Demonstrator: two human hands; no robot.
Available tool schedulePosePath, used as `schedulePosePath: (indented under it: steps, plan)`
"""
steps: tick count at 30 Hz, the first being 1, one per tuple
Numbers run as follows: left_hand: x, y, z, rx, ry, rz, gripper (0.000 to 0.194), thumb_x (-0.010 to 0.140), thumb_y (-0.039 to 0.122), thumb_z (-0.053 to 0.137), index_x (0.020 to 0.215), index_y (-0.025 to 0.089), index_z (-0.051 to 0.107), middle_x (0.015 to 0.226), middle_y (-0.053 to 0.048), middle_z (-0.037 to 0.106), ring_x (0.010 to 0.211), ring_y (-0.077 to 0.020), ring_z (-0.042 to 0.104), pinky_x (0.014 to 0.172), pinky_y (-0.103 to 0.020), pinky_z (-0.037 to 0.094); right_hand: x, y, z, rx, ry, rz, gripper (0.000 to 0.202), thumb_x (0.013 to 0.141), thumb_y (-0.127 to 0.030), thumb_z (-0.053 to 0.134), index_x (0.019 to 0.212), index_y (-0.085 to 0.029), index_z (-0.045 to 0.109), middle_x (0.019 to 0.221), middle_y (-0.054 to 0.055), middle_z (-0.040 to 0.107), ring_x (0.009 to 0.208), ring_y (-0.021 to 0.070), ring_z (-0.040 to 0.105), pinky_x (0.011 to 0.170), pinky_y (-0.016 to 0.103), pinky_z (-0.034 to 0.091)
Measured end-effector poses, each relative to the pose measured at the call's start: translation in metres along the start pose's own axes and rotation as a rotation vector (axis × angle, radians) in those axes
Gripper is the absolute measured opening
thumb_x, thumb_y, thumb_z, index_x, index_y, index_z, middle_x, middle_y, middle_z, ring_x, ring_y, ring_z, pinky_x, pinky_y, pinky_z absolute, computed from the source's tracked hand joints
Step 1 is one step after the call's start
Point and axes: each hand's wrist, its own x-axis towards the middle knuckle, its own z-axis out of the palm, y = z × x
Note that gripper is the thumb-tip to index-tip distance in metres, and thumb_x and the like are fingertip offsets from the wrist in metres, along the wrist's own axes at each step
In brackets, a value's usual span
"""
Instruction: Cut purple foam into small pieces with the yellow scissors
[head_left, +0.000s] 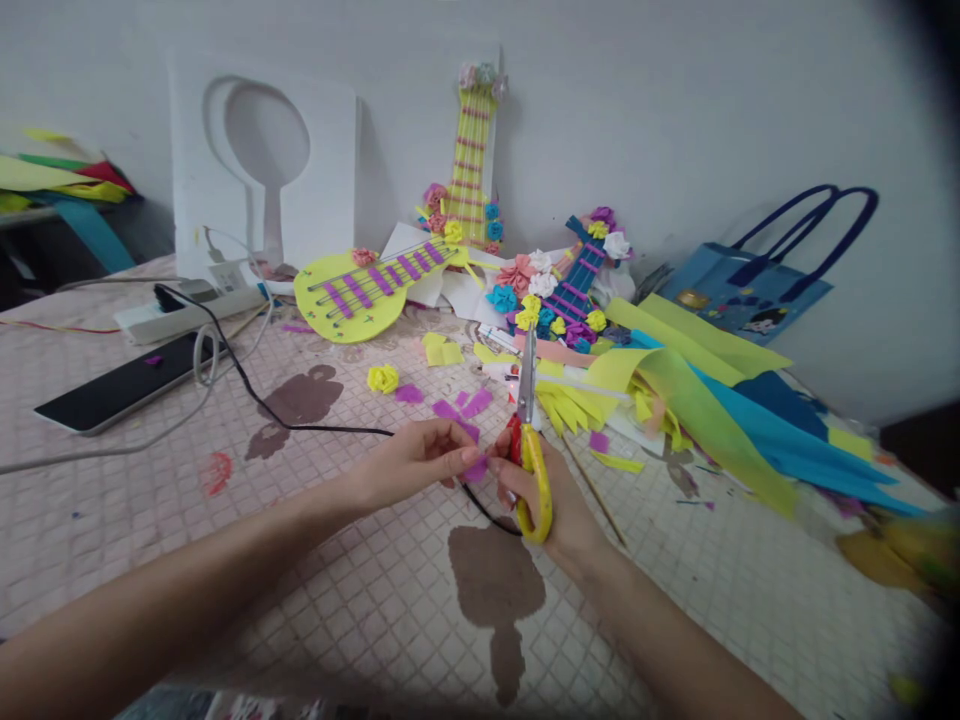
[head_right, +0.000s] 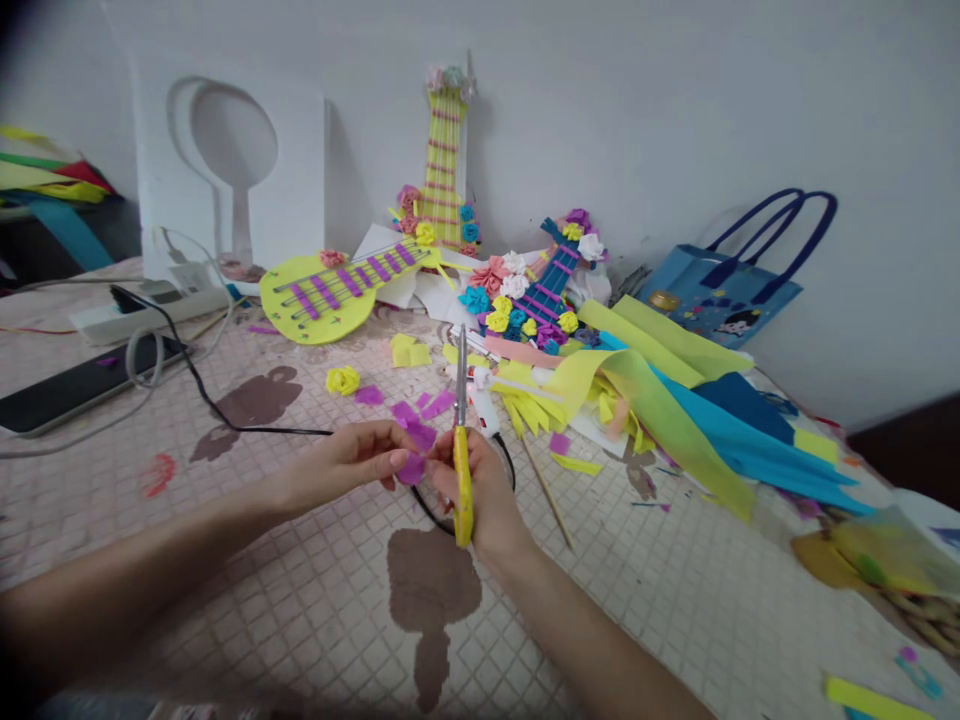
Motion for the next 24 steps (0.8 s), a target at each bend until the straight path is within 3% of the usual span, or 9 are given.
schedulePosePath:
  steps: [4, 10, 15, 20, 24]
  plan:
    - [0.000, -0.006, 0.003, -0.074, 0.037, -0.090, 0.028, 0.073, 0.036, 0.078, 0.076, 0.013, 0.063, 0.069, -0.001, 0.064, 0.064, -0.0111, 0.057, 0.063, -0.025, 0.043, 0.000, -0.001, 0.000, 0.030, -0.007, -0.009, 0.031, 0.064, -0.029, 0.079, 0.079, -0.019, 0.054, 0.069, -0.007, 0.056, 0.043, 0.0033, 0.043, 0.040, 0.018, 0.035]
    - [0.001, -0.005, 0.001, -0.176, 0.120, -0.084, 0.026, 0.073, 0.033, 0.078, 0.072, 0.013, 0.061, 0.067, 0.000, 0.065, 0.061, -0.0097, 0.058, 0.064, -0.024, 0.045, 0.002, 0.002, 0.000, 0.120, -0.044, 0.049, 0.034, 0.070, -0.037, 0.079, 0.082, -0.021, 0.052, 0.054, -0.010, 0.047, 0.040, 0.0050, 0.039, 0.038, 0.017, 0.033]
    - [0.001, -0.002, -0.001, -0.206, 0.126, -0.107, 0.026, 0.073, 0.031, 0.079, 0.071, 0.013, 0.060, 0.065, 0.000, 0.065, 0.060, -0.0087, 0.058, 0.063, -0.022, 0.045, 0.003, 0.003, -0.002, 0.198, -0.090, 0.064, 0.037, 0.070, -0.040, 0.081, 0.080, -0.020, 0.051, 0.067, -0.007, 0.056, 0.041, 0.0030, 0.038, 0.038, 0.015, 0.033]
    - [0.003, -0.002, -0.008, -0.226, 0.147, -0.044, 0.026, 0.075, 0.031, 0.078, 0.073, 0.013, 0.060, 0.067, -0.001, 0.068, 0.062, -0.0097, 0.060, 0.063, -0.022, 0.045, 0.000, 0.007, -0.007, 0.089, -0.200, 0.053, 0.038, 0.080, -0.055, 0.069, 0.087, -0.021, 0.055, 0.073, -0.003, 0.058, 0.046, 0.0058, 0.042, 0.043, 0.019, 0.038]
    - [0.005, 0.002, -0.015, -0.280, 0.222, 0.018, 0.028, 0.072, 0.032, 0.081, 0.072, 0.012, 0.060, 0.066, -0.001, 0.068, 0.062, -0.0100, 0.062, 0.064, -0.023, 0.048, 0.001, 0.020, -0.014, -0.068, -0.227, -0.011, 0.044, 0.084, -0.065, 0.058, 0.092, -0.021, 0.056, 0.063, -0.005, 0.049, 0.048, 0.0095, 0.045, 0.046, 0.021, 0.041]
